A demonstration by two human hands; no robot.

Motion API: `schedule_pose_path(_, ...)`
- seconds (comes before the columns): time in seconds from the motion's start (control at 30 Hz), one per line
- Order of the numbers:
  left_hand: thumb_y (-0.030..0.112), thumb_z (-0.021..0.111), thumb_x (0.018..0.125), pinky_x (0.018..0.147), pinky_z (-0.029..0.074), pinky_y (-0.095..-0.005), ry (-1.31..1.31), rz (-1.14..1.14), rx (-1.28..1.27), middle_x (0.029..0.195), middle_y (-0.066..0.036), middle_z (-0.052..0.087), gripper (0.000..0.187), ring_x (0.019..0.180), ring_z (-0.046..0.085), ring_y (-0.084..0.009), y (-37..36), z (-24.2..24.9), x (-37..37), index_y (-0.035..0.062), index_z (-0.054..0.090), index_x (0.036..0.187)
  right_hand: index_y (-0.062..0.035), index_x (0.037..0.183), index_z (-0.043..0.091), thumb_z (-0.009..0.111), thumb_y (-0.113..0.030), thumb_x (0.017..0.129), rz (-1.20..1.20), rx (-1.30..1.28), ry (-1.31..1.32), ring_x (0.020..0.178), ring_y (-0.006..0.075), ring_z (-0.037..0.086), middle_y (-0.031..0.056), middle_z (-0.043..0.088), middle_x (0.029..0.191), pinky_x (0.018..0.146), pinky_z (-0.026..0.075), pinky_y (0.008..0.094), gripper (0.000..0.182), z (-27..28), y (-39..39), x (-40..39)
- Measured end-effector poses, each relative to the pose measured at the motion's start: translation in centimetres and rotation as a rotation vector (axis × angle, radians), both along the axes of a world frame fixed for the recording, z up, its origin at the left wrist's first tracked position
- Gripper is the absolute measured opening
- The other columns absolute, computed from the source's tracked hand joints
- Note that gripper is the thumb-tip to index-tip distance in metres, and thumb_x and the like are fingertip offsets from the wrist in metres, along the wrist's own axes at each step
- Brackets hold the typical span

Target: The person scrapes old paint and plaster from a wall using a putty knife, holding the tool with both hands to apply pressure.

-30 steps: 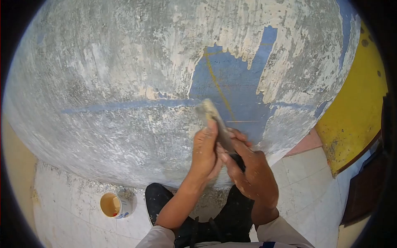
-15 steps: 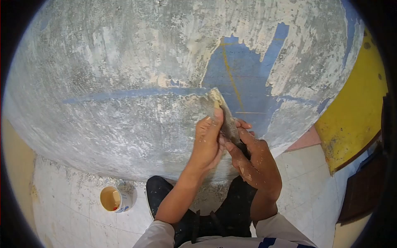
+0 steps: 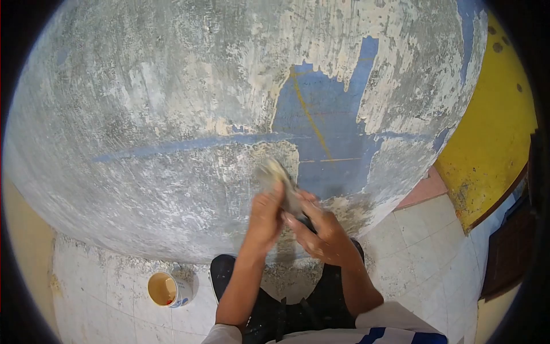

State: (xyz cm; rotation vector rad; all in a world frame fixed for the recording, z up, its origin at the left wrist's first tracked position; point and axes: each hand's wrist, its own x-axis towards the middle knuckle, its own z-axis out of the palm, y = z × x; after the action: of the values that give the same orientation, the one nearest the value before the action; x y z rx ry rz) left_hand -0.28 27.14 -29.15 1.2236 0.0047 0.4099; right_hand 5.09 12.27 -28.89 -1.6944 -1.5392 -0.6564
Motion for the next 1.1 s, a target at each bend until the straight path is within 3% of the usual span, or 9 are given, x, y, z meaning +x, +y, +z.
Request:
schedule_pose_path(0.03, 0.041, 0.051, 0.103, 0.068, 0.054, -0.0387, 0.207, 0.001, 0.295, 0.076, -0.013, 0.068, 0.047, 0.078, 0.069, -0.0231, 0.1, -1.5, -0.7, -0.0026, 0.065, 0.095, 0.001, 0.117, 0.062, 0.063, -0.021, 0.097, -0.016, -0.239, 0.647, 0.092, 0.0294, 0.067, 0.0218, 0.066, 0.097, 0.075, 0.053, 0.0384, 0.03, -0.4, -1.9, -0.5)
schedule_pose_path(0.1, 0.037, 0.058, 0.1, 0.064, 0.05, -0.0429, 0.257, -0.109, 0.878, 0.075, -0.018, 0.067, 0.042, 0.073, 0.069, -0.029, -0.2, -4.1, -3.5, -0.0026, 0.067, 0.091, 0.0002, 0.11, 0.065, 0.067, -0.023, 0.095, -0.053, -0.462, 1.042, 0.078, 0.0229, 0.066, 0.0172, 0.067, 0.084, 0.066, 0.051, 0.034, 0.028, -5.4, -6.5, -0.6)
schedule_pose_path(0.17, 0.034, 0.062, 0.097, 0.065, 0.05, -0.0457, 0.085, -0.173, 1.16, 0.079, -0.025, 0.064, 0.038, 0.074, 0.067, -0.0389, 0.7, -9.1, -6.5, -0.0017, 0.067, 0.086, -0.0007, 0.112, 0.063, 0.068, -0.026, 0.095, -0.129, -0.513, 0.896, 0.075, 0.0228, 0.066, 0.0164, 0.067, 0.08, 0.065, 0.049, 0.0351, 0.031, -11.4, -11.0, -0.6)
schedule_pose_path(0.23, 0.027, 0.064, 0.097, 0.066, 0.051, -0.0453, 0.128, -0.316, 0.847, 0.083, -0.024, 0.066, 0.028, 0.077, 0.065, -0.0433, 2.7, -12.2, -9.0, -0.0002, 0.066, 0.093, -0.001, 0.119, 0.06, 0.067, -0.027, 0.095, -0.261, -0.593, 0.99, 0.077, 0.0268, 0.067, 0.0181, 0.067, 0.082, 0.068, 0.05, 0.038, 0.036, -13.5, -14.5, -1.5)
schedule_pose_path(0.33, 0.016, 0.064, 0.095, 0.071, 0.055, -0.0405, 0.667, -0.13, 1.163, 0.088, -0.02, 0.07, 0.017, 0.078, 0.07, -0.0375, 3.7, -14.2, -12.9, -0.0012, 0.064, 0.097, -0.0017, 0.127, 0.054, 0.066, -0.025, 0.095, -0.406, -0.641, 0.96, 0.079, 0.0324, 0.068, 0.0205, 0.067, 0.086, 0.072, 0.05, 0.0398, 0.041, -16.0, -19.1, -2.0)
schedule_pose_path(0.53, 0.005, 0.059, 0.096, 0.07, 0.057, -0.0361, 0.67, 0.077, 0.561, 0.095, -0.019, 0.073, 0.032, 0.078, 0.074, -0.0303, 0.1, -18.1, -15.3, -0.0019, 0.046, 0.125, -0.0084, 0.134, 0.052, 0.066, -0.022, 0.095, -0.275, -0.796, 1.079, 0.083, 0.0346, 0.068, 0.0199, 0.069, 0.094, 0.077, 0.051, 0.0409, 0.044, -17.1, -20.8, -0.4)
schedule_pose_path(0.67, 0.002, 0.062, 0.093, 0.075, 0.056, -0.0371, 0.549, 0.065, 0.74, 0.113, -0.022, 0.068, 0.052, 0.087, 0.074, -0.0306, -4.5, -18.0, -12.8, 0.0003, 0.039, 0.139, -0.0064, 0.136, 0.052, 0.062, -0.023, 0.098, -0.088, -0.528, 0.955, 0.078, 0.0238, 0.068, 0.0164, 0.068, 0.089, 0.071, 0.052, 0.0381, 0.043, -18.3, -17.5, -0.3)
schedule_pose_path(0.8, 0.005, 0.067, 0.091, 0.084, 0.052, -0.0394, 0.214, 0.223, 0.764, 0.106, -0.018, 0.07, 0.03, 0.094, 0.07, -0.0328, -8.7, -15.3, -9.5, 0.0004, 0.059, 0.119, 0.0004, 0.136, 0.051, 0.057, -0.023, 0.102, -0.012, -0.547, 1.405, 0.07, 0.0146, 0.066, 0.0128, 0.068, 0.086, 0.057, 0.051, 0.0308, 0.042, -16.8, -14.3, -1.2)
schedule_pose_path(1.1, 0.026, 0.067, 0.09, 0.096, 0.044, -0.0399, -0.426, -0.122, 1.433, 0.097, -0.01, 0.066, 0.025, 0.103, 0.061, -0.0263, -5.0, -8.8, -0.8, 0.0055, 0.067, 0.104, -0.0005, 0.11, 0.052, 0.046, -0.02, 0.106, 0.407, 0.058, 1.419, 0.046, 0.0136, 0.051, 0.0054, 0.054, 0.068, 0.042, 0.041, 0.0267, 0.02, -20.2, -6.7, -4.3)
